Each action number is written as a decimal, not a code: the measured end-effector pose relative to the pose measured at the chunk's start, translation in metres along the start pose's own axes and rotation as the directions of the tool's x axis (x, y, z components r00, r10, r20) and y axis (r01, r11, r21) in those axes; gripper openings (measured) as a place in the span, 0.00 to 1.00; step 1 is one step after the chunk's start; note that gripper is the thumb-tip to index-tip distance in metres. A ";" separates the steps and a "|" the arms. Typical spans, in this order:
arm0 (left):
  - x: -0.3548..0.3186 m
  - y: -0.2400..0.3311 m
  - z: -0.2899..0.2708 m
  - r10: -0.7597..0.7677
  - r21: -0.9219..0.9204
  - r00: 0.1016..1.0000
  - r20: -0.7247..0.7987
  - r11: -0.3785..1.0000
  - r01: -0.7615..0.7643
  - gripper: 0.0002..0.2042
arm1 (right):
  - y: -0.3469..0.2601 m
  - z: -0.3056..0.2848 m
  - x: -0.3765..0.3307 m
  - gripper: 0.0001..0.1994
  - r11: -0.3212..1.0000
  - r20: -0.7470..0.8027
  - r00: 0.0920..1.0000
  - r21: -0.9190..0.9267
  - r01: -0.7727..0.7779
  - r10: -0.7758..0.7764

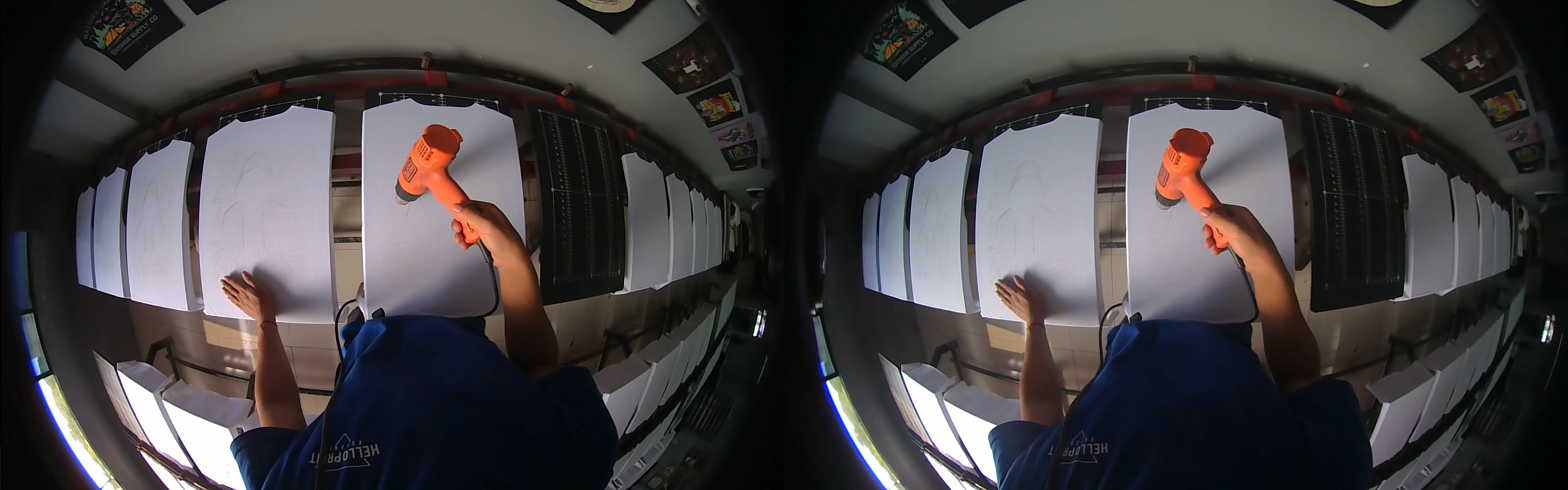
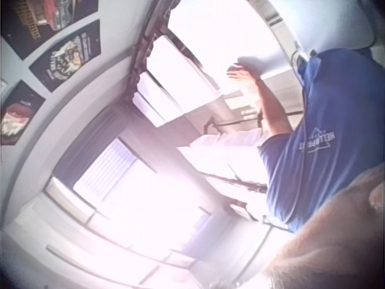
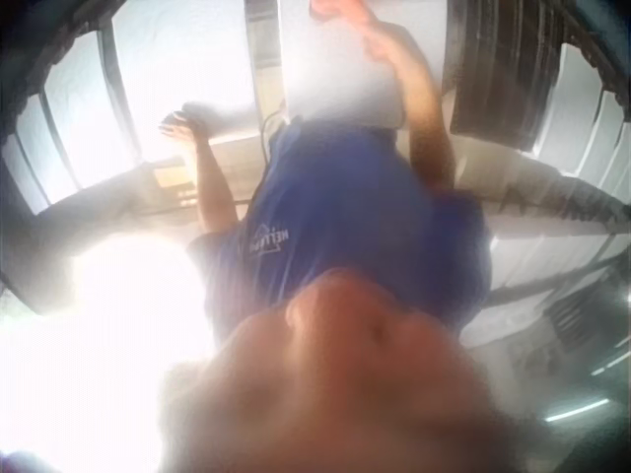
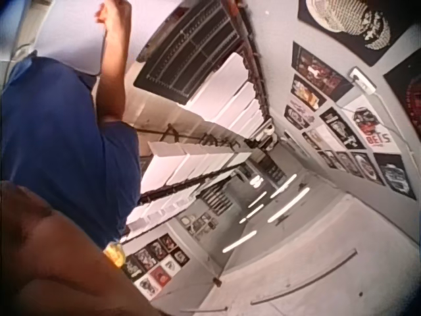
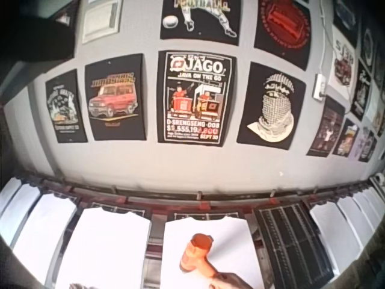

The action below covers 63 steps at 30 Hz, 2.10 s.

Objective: The person uses an orange heat gun to apply heat to white t-shirts laid out on a workbench. The person moves the heat gun back and forth over the surface of each shirt while occasionally touching the fabric with the left hand.

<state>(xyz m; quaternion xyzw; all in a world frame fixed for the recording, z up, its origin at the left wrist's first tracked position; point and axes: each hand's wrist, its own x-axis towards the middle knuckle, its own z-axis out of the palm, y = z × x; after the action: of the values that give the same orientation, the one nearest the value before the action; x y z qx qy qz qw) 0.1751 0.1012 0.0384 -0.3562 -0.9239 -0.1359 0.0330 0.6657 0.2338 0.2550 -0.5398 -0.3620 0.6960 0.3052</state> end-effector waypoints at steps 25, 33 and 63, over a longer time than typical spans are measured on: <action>-0.034 0.062 -0.007 0.186 -0.051 0.977 0.108 0.982 -0.181 0.33 | 0.015 0.018 -0.022 0.14 0.995 -0.096 0.994 -0.090 0.037 -0.046; -0.021 0.022 0.001 0.194 0.025 0.977 0.089 0.980 -0.197 0.32 | 0.028 -0.056 -0.062 0.14 0.997 -0.461 0.884 -0.049 0.054 -0.071; -0.073 0.050 -0.007 0.093 -0.009 0.993 0.068 0.996 -0.093 0.32 | 0.041 -0.082 -0.101 0.15 0.998 -0.424 0.904 -0.049 0.037 -0.055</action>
<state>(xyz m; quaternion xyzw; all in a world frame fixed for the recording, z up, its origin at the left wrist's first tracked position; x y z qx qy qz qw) 0.2623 0.0871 0.0448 -0.4034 -0.9065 -0.1247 0.0067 0.7669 0.1427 0.2616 -0.6755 -0.3132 0.5472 0.3823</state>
